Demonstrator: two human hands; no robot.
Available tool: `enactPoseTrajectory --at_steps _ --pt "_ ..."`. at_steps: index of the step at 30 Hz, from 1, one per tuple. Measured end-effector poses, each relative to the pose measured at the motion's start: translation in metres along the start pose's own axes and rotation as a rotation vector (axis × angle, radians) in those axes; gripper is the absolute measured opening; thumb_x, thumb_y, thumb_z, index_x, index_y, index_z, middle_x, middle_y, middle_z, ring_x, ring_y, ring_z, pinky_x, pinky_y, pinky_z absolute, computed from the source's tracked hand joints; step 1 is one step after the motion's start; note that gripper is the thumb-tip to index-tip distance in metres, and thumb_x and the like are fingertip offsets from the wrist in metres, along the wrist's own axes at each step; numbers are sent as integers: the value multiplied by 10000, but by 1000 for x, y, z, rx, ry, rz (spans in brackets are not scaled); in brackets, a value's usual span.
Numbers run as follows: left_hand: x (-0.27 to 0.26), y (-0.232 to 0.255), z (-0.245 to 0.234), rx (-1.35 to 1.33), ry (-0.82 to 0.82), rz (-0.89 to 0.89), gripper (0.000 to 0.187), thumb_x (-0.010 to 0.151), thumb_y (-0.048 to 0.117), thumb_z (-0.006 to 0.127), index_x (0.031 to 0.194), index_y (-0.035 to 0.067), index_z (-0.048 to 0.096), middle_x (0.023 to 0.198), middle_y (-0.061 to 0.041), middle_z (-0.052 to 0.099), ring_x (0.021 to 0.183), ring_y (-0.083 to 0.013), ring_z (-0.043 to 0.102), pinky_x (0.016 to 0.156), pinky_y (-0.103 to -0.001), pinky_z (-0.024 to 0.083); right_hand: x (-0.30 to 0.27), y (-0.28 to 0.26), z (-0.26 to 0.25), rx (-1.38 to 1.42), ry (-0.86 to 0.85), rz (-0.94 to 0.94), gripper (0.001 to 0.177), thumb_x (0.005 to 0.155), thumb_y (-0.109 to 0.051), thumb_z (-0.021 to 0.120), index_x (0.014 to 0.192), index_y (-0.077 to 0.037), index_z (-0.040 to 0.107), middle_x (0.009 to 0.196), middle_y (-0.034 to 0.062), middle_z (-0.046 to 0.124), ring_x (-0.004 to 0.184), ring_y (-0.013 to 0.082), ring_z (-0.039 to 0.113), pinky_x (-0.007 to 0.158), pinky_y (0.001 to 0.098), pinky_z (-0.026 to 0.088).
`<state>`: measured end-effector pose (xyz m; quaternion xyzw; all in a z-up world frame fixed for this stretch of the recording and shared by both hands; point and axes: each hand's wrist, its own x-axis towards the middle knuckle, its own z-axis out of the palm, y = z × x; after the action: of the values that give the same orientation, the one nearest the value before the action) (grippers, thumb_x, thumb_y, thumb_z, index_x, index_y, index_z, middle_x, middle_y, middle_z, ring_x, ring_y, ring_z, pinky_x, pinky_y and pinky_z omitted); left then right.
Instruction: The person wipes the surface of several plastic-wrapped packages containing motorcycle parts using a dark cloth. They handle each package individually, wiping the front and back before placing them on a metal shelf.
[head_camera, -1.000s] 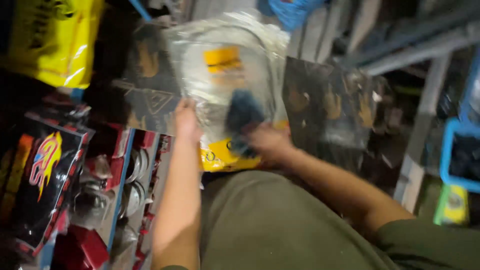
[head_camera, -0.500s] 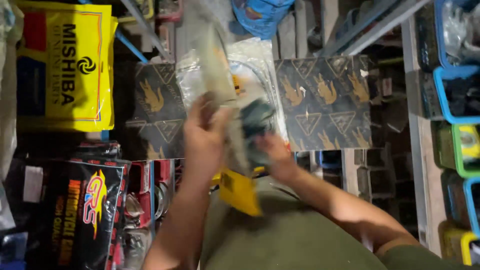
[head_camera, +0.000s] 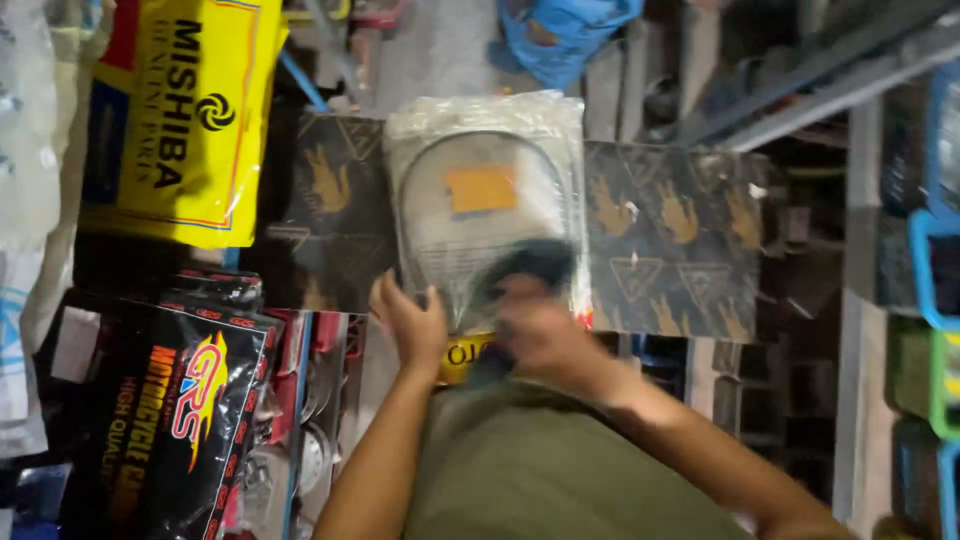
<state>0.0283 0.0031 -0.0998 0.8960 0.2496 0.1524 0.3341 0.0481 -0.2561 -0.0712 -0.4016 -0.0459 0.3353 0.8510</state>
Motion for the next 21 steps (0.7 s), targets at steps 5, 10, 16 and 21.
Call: enactPoseTrajectory --at_steps 5,10,16,21 --pt "3 -44 28 -95 -70 -127 348 851 162 791 1159 54 670 984 -174 672 995 -406 685 836 -480 563 93 48 -3 -2040 -586 -783 654 869 -361 622 1489 -200 493 1595 116 443 1417 360 457 1084 614 382" --pt "3 18 2 255 30 -158 232 883 245 719 1067 119 782 1022 -86 653 953 -333 680 801 -457 579 262 0 -74 -2192 -167 -729 581 897 -409 613 1401 -123 565 1357 206 613 1289 409 559 1029 608 409" --pt "-8 23 32 419 269 -54 225 817 204 704 1020 148 785 973 -34 623 931 -269 635 764 -422 548 304 -26 36 -2030 -447 -790 486 967 -366 605 1324 -38 567 1295 206 601 1252 386 533 1116 618 298" --pt "-2 37 39 444 358 -40 43 810 140 686 817 140 729 851 -24 615 865 -261 638 755 -402 518 377 21 -38 -1868 -802 -870 147 907 -210 606 860 -122 715 951 60 694 917 267 628 935 498 492"
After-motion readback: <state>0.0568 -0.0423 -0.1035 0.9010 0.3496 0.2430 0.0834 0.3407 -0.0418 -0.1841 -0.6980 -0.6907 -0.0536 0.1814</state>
